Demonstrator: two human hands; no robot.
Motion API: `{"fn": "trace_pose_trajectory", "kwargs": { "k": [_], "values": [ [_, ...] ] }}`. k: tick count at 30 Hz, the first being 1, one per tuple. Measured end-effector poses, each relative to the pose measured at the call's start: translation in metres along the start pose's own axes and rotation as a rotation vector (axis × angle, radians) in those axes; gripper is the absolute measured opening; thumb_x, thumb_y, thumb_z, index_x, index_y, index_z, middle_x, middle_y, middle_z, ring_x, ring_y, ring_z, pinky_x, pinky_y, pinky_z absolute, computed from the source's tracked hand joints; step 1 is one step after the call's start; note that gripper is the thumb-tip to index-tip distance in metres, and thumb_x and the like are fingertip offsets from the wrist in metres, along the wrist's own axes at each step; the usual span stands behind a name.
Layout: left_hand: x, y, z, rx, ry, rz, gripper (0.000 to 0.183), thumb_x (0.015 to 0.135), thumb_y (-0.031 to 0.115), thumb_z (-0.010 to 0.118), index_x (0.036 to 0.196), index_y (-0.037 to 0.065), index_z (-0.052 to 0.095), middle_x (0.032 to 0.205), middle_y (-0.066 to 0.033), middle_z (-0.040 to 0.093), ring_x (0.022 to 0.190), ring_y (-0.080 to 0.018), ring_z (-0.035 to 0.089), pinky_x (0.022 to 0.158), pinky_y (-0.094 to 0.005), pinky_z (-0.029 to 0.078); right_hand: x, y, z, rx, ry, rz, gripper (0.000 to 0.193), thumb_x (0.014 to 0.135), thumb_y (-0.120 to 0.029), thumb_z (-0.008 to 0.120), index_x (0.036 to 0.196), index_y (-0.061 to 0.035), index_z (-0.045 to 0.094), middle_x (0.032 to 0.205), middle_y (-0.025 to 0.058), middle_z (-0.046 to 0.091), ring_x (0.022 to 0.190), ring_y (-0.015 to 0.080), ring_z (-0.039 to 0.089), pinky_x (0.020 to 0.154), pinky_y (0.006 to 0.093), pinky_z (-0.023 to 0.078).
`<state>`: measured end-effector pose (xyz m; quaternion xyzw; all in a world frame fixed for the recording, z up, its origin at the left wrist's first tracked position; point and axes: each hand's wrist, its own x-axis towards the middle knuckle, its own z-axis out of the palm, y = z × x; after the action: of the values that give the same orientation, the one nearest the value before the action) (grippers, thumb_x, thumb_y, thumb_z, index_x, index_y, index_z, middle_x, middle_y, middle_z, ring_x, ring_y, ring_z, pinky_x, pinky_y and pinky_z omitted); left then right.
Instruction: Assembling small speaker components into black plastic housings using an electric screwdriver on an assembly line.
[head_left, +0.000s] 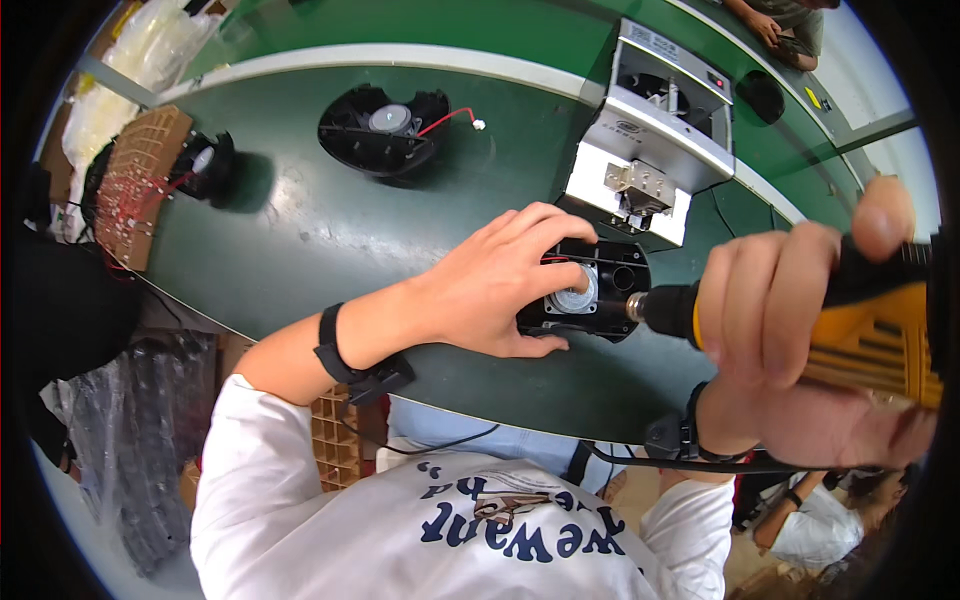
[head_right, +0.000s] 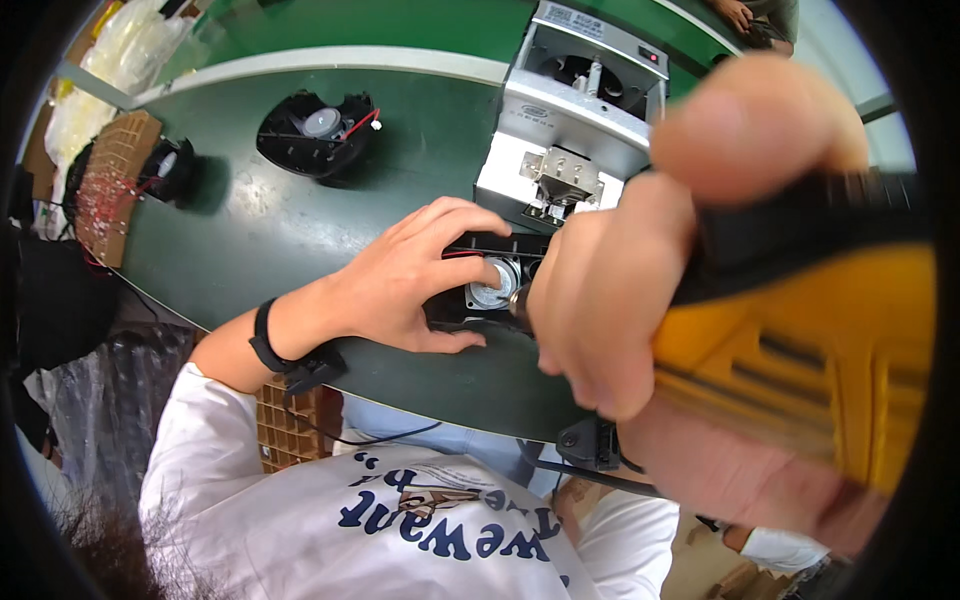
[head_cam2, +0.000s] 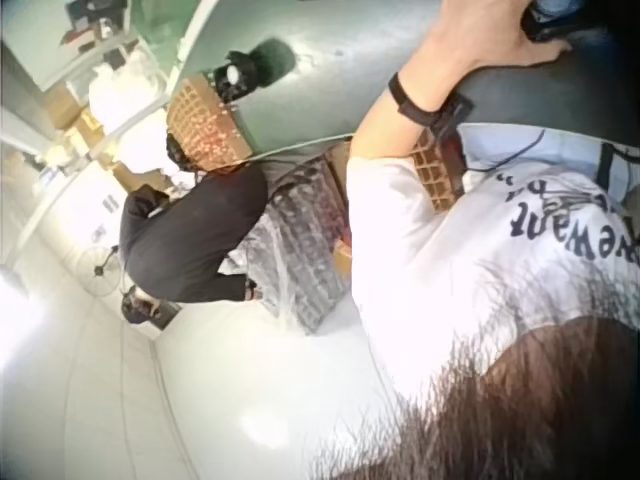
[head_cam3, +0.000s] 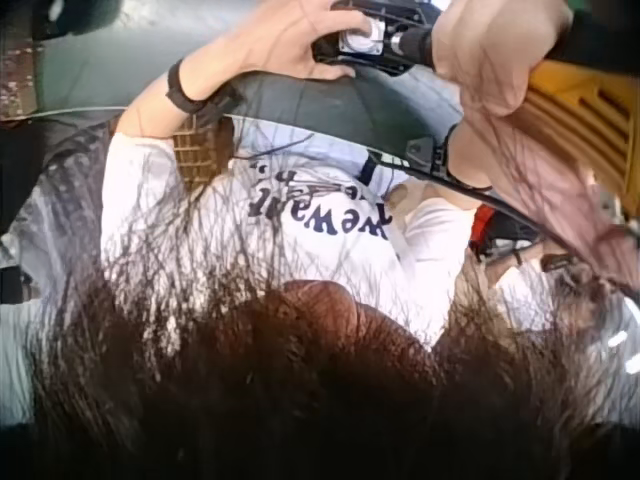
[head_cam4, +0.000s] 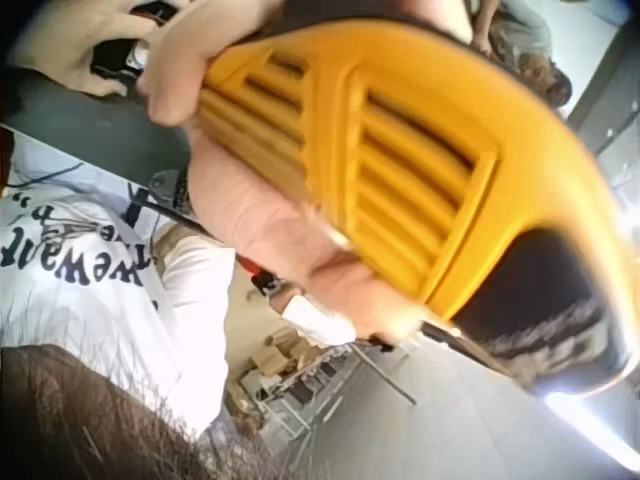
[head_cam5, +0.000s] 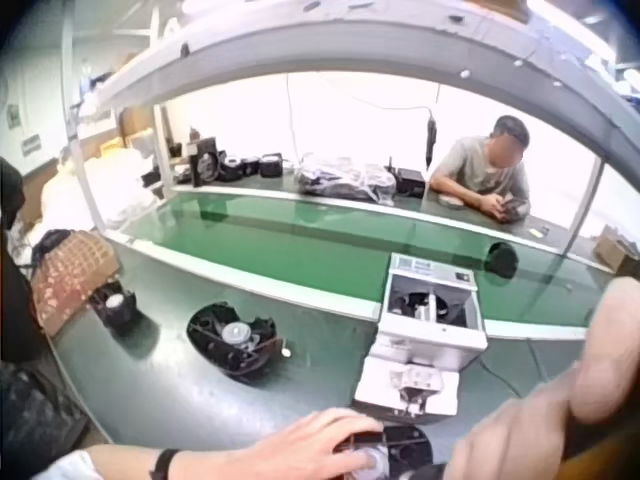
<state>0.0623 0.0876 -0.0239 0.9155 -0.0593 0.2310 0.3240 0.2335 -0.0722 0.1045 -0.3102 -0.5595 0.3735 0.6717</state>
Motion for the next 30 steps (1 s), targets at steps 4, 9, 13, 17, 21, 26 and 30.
{"fn": "trace_pose_trajectory", "kwargs": {
  "k": [4,9,13,17,21,26,30],
  "values": [
    [-0.009,-0.008,0.008,-0.071,0.025,-0.072,0.061,0.063,0.022,0.095,0.116,0.011,0.066,0.133,-0.0104,0.061,0.118,-0.0345,0.062,0.096,-0.0447,0.053,0.011,0.019,-0.001,-0.030,-0.115,0.035,0.065,0.090,-0.054,0.076,0.127,-0.0118,0.043,0.068,-0.0005,0.063,0.052,0.0123,0.059,0.049,0.0261,0.050],
    [-0.010,-0.019,0.014,-0.169,0.108,-0.075,0.062,0.063,0.019,0.093,0.118,0.010,0.066,0.127,-0.0081,0.065,0.113,-0.0316,0.065,0.088,-0.0428,0.055,0.025,0.040,-0.001,-0.054,-0.220,0.066,0.059,0.091,-0.049,0.079,0.124,-0.0153,0.043,0.067,-0.0019,0.064,0.051,0.0108,0.060,0.048,0.0241,0.051],
    [-0.012,-0.022,0.009,-0.229,0.076,-0.085,0.060,0.062,0.021,0.093,0.115,0.010,0.067,0.125,-0.0071,0.066,0.111,-0.0309,0.065,0.087,-0.0426,0.055,0.027,0.048,0.002,-0.140,-0.244,-0.016,0.056,0.090,-0.048,0.079,0.122,-0.0151,0.048,0.065,-0.0026,0.063,0.050,0.0098,0.061,0.047,0.0232,0.050],
    [-0.013,-0.019,0.007,-0.219,0.033,-0.073,0.057,0.062,0.027,0.094,0.111,0.010,0.069,0.124,-0.0055,0.066,0.111,-0.0287,0.065,0.086,-0.0423,0.053,0.025,0.040,-0.005,-0.164,-0.244,0.041,0.063,0.086,-0.049,0.083,0.125,-0.0126,0.050,0.068,-0.0023,0.063,0.051,0.0096,0.061,0.049,0.0224,0.050],
    [-0.013,-0.016,0.006,-0.193,0.003,-0.085,0.060,0.062,0.032,0.095,0.111,0.010,0.070,0.124,-0.0048,0.066,0.110,-0.0277,0.064,0.085,-0.0413,0.051,0.019,0.032,-0.009,-0.146,-0.246,0.047,0.073,0.079,-0.050,0.089,0.126,-0.0087,0.051,0.072,-0.0019,0.064,0.053,0.0091,0.061,0.050,0.0209,0.050],
    [-0.015,-0.016,0.006,-0.201,0.007,-0.096,0.062,0.060,0.031,0.095,0.112,0.010,0.070,0.128,-0.0083,0.063,0.110,-0.0317,0.063,0.086,-0.0435,0.053,0.017,0.030,-0.007,-0.168,-0.220,0.028,0.072,0.081,-0.051,0.087,0.127,-0.0092,0.051,0.072,-0.0019,0.063,0.053,0.0094,0.061,0.050,0.0216,0.050],
    [-0.014,-0.014,0.007,-0.272,0.030,-0.130,0.060,0.060,0.029,0.095,0.111,0.008,0.071,0.129,-0.0104,0.059,0.109,-0.0333,0.061,0.084,-0.0445,0.055,0.024,0.047,-0.006,-0.181,-0.220,0.038,0.071,0.083,-0.053,0.085,0.127,-0.0097,0.050,0.072,-0.0018,0.063,0.053,0.0097,0.061,0.050,0.0223,0.050]
  ]
}}
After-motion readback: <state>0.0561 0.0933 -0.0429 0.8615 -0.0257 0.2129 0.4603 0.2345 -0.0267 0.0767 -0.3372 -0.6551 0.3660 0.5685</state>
